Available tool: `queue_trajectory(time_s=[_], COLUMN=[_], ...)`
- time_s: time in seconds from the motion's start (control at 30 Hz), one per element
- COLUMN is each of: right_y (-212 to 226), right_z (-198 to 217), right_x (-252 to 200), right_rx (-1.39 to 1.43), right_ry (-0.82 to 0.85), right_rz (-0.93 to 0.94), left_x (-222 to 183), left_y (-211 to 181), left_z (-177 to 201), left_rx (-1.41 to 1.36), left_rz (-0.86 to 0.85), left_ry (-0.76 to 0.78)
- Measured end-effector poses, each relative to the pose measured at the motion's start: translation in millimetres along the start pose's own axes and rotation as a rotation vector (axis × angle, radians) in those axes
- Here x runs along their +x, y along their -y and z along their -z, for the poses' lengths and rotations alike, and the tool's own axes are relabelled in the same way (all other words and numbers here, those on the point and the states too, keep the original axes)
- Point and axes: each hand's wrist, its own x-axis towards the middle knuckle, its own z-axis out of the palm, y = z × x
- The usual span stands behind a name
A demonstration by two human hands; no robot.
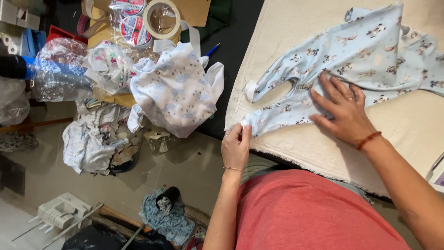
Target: Ironing and folding a baby onesie on a work table
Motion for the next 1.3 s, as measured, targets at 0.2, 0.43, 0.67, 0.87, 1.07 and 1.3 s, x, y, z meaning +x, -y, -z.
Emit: queue_trajectory(time_s=[0.2, 0.43, 0.67, 0.87, 1.07, 1.3], right_y=[-66, -94, -103, -9, -13, 59], right_z=[44, 63, 68, 115, 69, 31], right_x=[-118, -137, -131, -13, 47, 63], right_rx=[0.237, 0.288, 0.372, 0.066, -0.247, 0.061], right_ry=[-0.175, -0.119, -0.064, 0.425, 0.808, 0.639], right_rz=[-0.354, -0.437, -0.517, -0.638, -0.217, 0.119], left_x=[-4, 0, 3, 3, 4, 2], left_y=[1, -3, -5, -4, 13, 29], left_z=[6, 11, 20, 19, 20, 35], left_rx=[-0.097, -0.111, -0.158, -0.076, -0.276, -0.281], left_rz=[-0.067, 0.028, 0.037, 0.035, 0.112, 0.132], left_ry=[0.101, 0.171, 0.224, 0.216, 0.152, 0.108])
